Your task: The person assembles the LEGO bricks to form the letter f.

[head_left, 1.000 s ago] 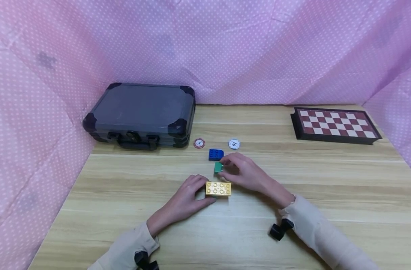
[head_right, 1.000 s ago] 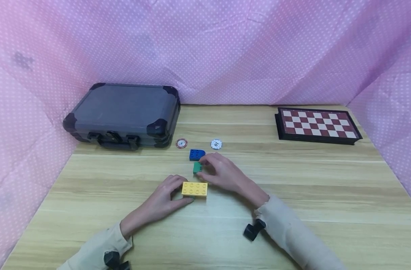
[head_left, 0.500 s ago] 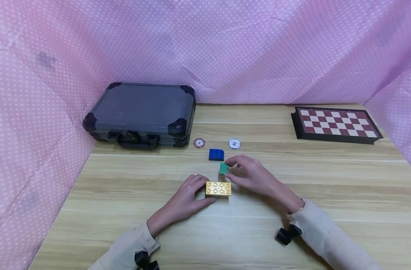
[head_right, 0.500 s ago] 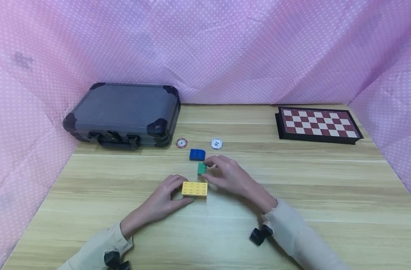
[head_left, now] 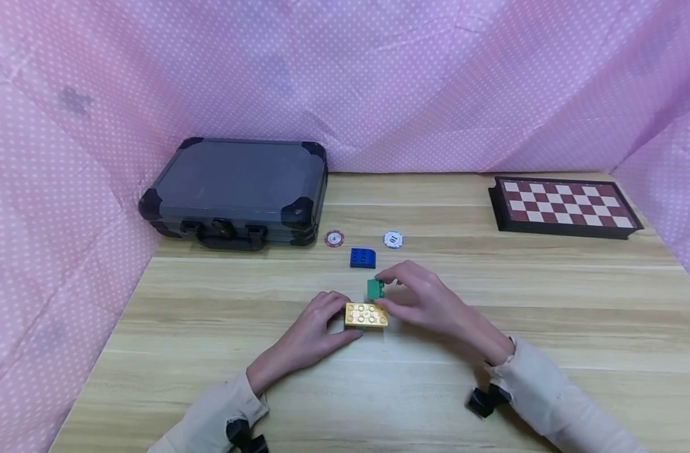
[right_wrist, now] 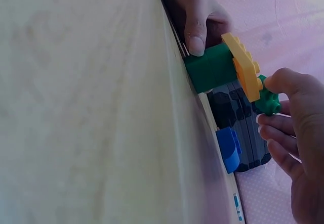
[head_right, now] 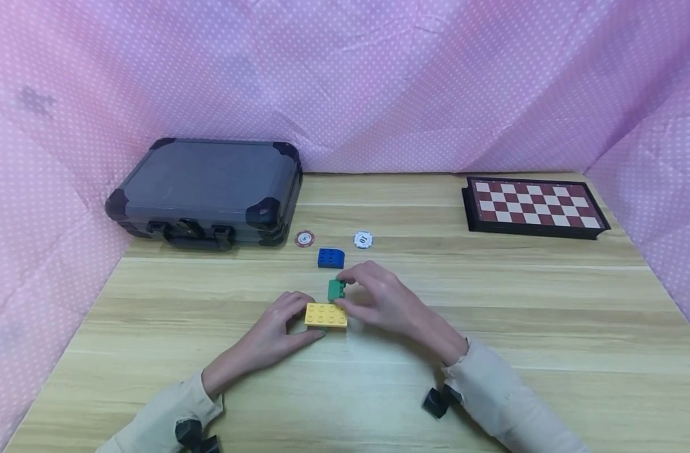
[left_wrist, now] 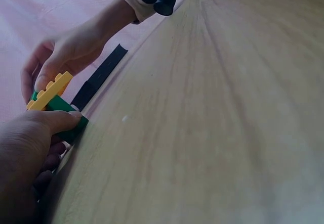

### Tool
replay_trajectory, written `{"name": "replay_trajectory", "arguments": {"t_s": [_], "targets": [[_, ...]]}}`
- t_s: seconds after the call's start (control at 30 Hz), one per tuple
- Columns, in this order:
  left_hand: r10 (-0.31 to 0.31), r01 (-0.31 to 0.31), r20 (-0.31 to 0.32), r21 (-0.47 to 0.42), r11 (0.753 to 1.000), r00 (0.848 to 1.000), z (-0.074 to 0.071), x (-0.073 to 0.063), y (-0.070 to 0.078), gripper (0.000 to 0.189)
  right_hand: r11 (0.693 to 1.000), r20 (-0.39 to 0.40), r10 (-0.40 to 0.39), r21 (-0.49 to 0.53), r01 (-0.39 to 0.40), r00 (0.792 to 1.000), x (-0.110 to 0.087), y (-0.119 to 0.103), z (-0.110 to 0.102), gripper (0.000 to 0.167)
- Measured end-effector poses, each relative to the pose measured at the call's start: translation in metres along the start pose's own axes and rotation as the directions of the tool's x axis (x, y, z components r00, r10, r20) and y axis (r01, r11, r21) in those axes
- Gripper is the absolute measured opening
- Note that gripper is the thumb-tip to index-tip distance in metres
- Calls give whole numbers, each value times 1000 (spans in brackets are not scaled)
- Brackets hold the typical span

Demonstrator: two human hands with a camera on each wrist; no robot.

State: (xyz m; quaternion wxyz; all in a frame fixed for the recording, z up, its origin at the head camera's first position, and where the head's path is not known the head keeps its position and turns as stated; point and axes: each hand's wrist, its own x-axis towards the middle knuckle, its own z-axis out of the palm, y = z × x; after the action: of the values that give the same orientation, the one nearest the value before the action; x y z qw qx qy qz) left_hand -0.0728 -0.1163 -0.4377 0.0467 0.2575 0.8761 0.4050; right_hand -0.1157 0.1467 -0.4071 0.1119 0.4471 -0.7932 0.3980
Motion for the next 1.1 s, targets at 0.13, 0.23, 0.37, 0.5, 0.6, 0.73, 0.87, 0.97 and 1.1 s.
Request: {"name": "replay_trajectory", "arguments": {"t_s": [0.13,0.23,0.37,0.5,0.6,0.73,0.87,0.97,1.1], "targets": [[-9,9,8,-9,1000,1000,0,0,0,36,999,-12,-46,-10,46,999,0,0,2,37],[-12,13,12,-17,1000,1000,-1,0,0,36,999,-11,-50,-13,50,999,0,-2,2,35],[-11,12,16,-24,1000,1000,-2,0,1,35,999,-7,-33,-18,33,999,0,-5,2,33],[-11,12,20,-24,1000,1000,-2,-1,1,35,999,-6,-29,-16,29,1000,0,-7,2,34],[-10,11,22,-25,1000,1000,-2,-1,1,36,999,-7,-36,-4,36,999,1,-9,3,36],[-10,11,24,-26,1000,1000,-2,0,1,35,999,-8,-54,1,54,999,1,-12,5,37],[-9,10,22,-26,1000,1000,-2,0,1,35,997,-12,-79,-18,79,997,1,-14,7,36],[-7,7,18,-24,1000,1000,-1,0,1,35,995,-19,-101,-22,101,995,1,-14,9,36],[-6,6,16,-19,1000,1000,-1,0,2,36,994,-23,-111,-10,111,994,0,-14,12,36]]}}
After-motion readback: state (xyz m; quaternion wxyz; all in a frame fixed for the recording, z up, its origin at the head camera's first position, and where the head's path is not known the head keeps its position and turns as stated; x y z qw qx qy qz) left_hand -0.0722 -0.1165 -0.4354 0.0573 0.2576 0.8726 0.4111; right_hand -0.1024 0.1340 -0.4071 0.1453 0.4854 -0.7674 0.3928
